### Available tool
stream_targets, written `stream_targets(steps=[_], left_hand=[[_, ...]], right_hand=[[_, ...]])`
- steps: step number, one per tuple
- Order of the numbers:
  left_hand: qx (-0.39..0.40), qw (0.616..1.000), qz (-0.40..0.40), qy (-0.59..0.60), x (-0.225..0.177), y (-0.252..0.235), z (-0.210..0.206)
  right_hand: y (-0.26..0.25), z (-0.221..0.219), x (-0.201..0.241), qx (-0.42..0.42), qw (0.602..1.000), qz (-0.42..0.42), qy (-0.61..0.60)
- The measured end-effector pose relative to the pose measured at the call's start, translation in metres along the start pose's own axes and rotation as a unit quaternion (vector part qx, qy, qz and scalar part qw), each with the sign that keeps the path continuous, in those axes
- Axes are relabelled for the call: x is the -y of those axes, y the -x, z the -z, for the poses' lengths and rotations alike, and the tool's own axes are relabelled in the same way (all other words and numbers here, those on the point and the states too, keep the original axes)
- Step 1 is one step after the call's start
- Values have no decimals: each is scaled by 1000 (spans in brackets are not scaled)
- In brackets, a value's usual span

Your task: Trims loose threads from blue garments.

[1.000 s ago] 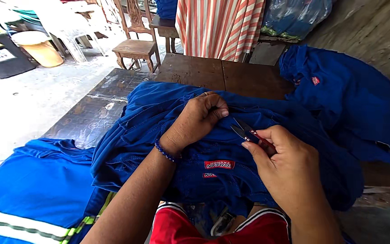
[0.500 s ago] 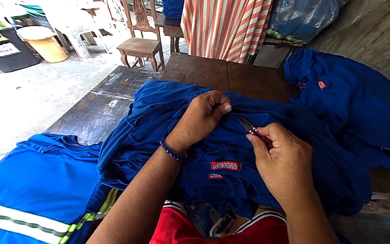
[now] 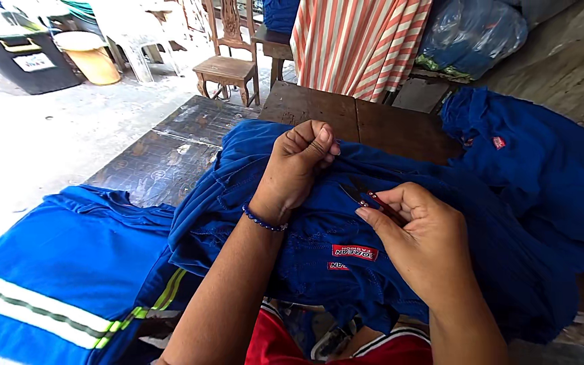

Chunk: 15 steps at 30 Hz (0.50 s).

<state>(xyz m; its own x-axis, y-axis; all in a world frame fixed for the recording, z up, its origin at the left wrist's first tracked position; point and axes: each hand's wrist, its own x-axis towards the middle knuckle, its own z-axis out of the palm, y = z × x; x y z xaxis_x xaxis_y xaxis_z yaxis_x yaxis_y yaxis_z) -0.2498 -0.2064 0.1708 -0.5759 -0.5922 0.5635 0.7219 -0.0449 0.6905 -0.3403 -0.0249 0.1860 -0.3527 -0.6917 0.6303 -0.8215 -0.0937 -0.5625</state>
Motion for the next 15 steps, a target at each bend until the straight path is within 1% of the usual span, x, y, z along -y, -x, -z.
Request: stream_targets(steps=[4,8,10,12,14,15], left_hand=[[5,1000,-8,13,1,1,2],[9,1000,-11,11,2,2,3],[-14,999,-14,35,2,1,4],[-53,997,-19,62,0,0,6],[-82,993,-30,77,-1,-1,8],[-82,994,-40,66,-1,0,8]], right_hand=[[-7,-13,3,10,998,-19,54],[-8,-19,3,7,992,16,127],[-7,-16,0,-1,992,26,126],[-4,-4,-7,-26,997,26,63],[-2,12,-17,-72,993,7,-95],[-1,20,-21,-98,976,-18,-192]])
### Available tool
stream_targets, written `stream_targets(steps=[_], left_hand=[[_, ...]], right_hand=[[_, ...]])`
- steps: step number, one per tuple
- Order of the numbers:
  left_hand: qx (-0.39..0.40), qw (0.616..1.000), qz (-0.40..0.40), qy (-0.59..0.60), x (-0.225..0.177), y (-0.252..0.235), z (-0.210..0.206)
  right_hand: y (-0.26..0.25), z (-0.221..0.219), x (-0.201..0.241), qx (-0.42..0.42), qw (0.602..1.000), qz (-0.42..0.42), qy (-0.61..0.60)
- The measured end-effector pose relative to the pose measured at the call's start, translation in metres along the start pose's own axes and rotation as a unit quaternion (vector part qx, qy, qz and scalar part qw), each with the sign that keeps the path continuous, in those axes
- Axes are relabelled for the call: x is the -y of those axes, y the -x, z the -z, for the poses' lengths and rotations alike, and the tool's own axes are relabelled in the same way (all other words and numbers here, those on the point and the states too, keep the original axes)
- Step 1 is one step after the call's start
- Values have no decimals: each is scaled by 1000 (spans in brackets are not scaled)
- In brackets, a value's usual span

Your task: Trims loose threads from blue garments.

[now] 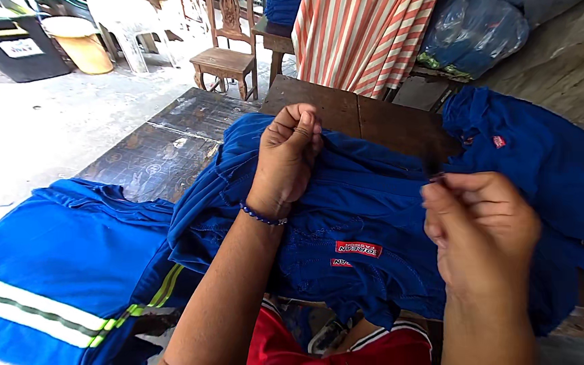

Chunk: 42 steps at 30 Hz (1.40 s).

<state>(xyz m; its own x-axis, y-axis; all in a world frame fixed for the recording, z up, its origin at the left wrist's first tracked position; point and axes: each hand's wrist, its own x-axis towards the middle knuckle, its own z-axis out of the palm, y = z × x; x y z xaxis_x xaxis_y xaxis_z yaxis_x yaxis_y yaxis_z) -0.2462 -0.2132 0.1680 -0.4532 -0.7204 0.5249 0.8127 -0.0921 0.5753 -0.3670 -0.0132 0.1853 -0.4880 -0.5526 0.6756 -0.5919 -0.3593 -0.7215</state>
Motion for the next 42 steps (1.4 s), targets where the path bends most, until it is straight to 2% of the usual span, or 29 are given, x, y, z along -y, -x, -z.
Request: stream_targets(steps=[3,5,8,10,13,16,21,23,26,28,30,32,35,38,39,40,42], left_hand=[[73,987,-60,-133,5,4,-1],[168,945,-114,-256,9,5,-1],[299,855,-157,-395,13,3,-9],[350,805,-164,-451,19,0,-15],[357,775,-176,-490,25,-3,-20],[335,785,-165,-495,26,-4,-18],[275,826,-109,-480,21,-2,-14],[238,869,-78,-427,18,-2,-12],[167,950,-19,-264,11,0,-7],[128,974,-5,-188,4,2,-7],[113,967,-41,-223,-2,7,-18],[184,921,-98,-330,-7,15,-37],[329,813,-156,-454,-5,27,-84],[403,676,-144,-600,11,27,-109],[417,649,-127,-624,17,24,-111],[426,637,-111,-632,23,20,-111],[436,663,-86,-603,31,14,-107]], right_hand=[[-2,18,-2,-84,961,-121,-234],[-3,24,-7,-108,924,-176,-323],[-3,26,-10,-110,906,-188,-363],[-1,26,-11,-104,901,-183,-378],[1,30,-11,-87,879,-179,-433],[7,44,-3,-67,850,-164,-496],[26,65,1,-80,887,-130,-436],[29,68,-4,-93,887,-140,-430],[30,67,-11,-90,884,-143,-436],[30,67,-13,-83,873,-139,-460],[30,69,-15,-77,850,-137,-502],[31,70,-17,-70,833,-135,-532],[33,70,-20,-58,825,-131,-547],[34,71,-20,-56,825,-123,-548],[35,70,-20,-58,826,-123,-547],[36,70,-19,-60,827,-124,-545],[37,71,-20,-55,826,-123,-547]])
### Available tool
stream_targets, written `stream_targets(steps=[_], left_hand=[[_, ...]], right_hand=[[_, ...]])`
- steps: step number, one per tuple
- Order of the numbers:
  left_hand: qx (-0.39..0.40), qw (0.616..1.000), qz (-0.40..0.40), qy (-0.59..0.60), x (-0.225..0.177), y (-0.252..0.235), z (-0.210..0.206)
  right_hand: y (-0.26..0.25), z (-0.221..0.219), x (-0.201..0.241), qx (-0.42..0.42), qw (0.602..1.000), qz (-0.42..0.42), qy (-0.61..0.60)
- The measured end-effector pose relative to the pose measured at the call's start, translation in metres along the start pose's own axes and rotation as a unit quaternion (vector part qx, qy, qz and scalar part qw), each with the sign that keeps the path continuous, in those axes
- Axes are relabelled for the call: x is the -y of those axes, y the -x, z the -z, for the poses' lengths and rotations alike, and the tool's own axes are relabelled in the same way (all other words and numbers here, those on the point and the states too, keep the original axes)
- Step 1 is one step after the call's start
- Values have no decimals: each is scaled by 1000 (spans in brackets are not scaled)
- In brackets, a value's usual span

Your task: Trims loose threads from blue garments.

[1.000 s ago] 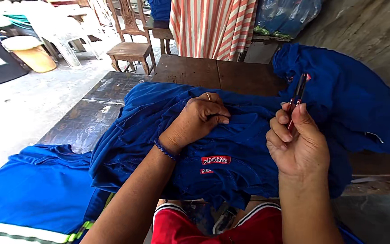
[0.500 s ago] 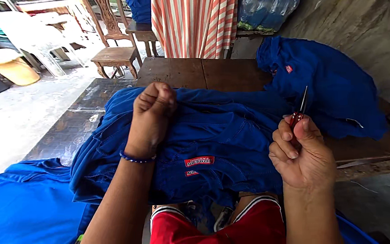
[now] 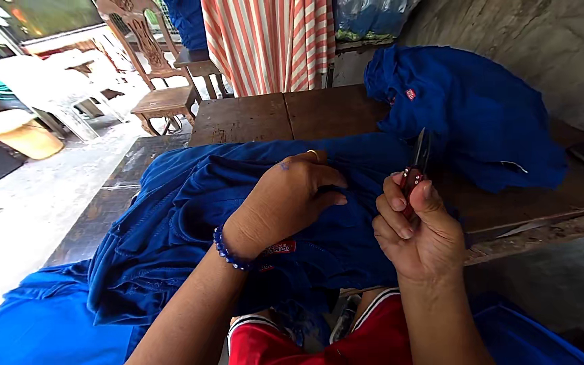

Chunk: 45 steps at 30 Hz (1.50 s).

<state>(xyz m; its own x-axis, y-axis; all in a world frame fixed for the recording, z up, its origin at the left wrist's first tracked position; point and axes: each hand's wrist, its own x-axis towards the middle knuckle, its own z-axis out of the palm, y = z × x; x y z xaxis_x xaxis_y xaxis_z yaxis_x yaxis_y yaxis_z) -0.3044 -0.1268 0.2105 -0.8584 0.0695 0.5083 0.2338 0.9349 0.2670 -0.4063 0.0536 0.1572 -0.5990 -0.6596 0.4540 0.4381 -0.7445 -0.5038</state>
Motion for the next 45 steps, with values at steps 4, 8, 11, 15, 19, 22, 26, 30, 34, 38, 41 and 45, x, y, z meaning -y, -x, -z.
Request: stream_targets(steps=[4,8,11,15,19,22,26,30,34,38,41,45], left_hand=[[-63,979,-4,195,13,4,-8],[-113,942,31,315,20,10,-15],[-125,921,31,369,26,12,-16],[-134,908,33,396,29,15,-17],[-158,890,29,427,29,17,-18],[-177,874,32,451,28,18,-19],[-184,863,30,469,27,18,-19],[-192,859,9,475,27,19,-19],[-199,861,-23,467,26,21,-19],[-198,865,-37,458,26,22,-20],[-198,868,-46,454,28,23,-21],[-201,818,-65,534,35,28,-17]], right_hand=[[2,1,1,9,1000,-7,-1],[9,-7,6,-6,994,21,109],[19,-13,5,-21,966,60,249],[25,-16,1,-25,933,80,351],[25,-21,-8,-28,878,105,466],[23,-28,-15,-28,829,132,542],[23,-38,-19,-28,779,152,608],[20,-45,-24,-40,742,170,647],[16,-49,-28,-45,714,175,676],[16,-50,-31,-39,699,178,691],[17,-46,-30,-37,686,182,704],[14,-32,-28,-69,760,150,628]])
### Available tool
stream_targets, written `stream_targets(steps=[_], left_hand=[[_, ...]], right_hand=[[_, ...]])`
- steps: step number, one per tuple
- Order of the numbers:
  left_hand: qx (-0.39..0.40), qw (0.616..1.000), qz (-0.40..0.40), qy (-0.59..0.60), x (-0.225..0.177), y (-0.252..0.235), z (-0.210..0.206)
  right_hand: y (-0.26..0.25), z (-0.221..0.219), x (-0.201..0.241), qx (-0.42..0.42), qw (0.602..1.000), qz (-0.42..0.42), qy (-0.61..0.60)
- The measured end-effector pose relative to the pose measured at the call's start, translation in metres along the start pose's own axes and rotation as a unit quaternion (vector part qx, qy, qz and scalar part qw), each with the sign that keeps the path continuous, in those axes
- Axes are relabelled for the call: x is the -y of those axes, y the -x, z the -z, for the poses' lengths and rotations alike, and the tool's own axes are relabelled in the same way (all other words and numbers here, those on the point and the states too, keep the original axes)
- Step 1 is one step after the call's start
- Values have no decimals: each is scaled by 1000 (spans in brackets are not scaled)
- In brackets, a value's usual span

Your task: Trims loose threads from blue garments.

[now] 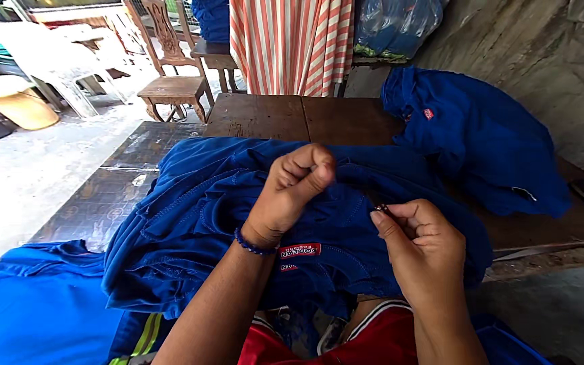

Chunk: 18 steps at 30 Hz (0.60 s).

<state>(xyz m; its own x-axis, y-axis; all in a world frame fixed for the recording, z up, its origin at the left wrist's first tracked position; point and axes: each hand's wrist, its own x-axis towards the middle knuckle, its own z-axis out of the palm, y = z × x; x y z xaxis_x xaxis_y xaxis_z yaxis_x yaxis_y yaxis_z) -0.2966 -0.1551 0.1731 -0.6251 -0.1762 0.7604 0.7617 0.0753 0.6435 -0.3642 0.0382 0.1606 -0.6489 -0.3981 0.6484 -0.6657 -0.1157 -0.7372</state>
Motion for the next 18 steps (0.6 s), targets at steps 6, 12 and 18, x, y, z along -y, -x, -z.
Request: stream_targets(steps=[6,12,18], left_hand=[[-144,975,-51,161,-77,81,26],[-569,774,57,-270,-166,229,53],[-456,631,123,-615,-152,266,22]], right_hand=[[-4,10,-8,-39,951,-125,-279],[-2,12,-15,-17,953,-107,-284],[-4,8,-11,-21,966,-92,-242]])
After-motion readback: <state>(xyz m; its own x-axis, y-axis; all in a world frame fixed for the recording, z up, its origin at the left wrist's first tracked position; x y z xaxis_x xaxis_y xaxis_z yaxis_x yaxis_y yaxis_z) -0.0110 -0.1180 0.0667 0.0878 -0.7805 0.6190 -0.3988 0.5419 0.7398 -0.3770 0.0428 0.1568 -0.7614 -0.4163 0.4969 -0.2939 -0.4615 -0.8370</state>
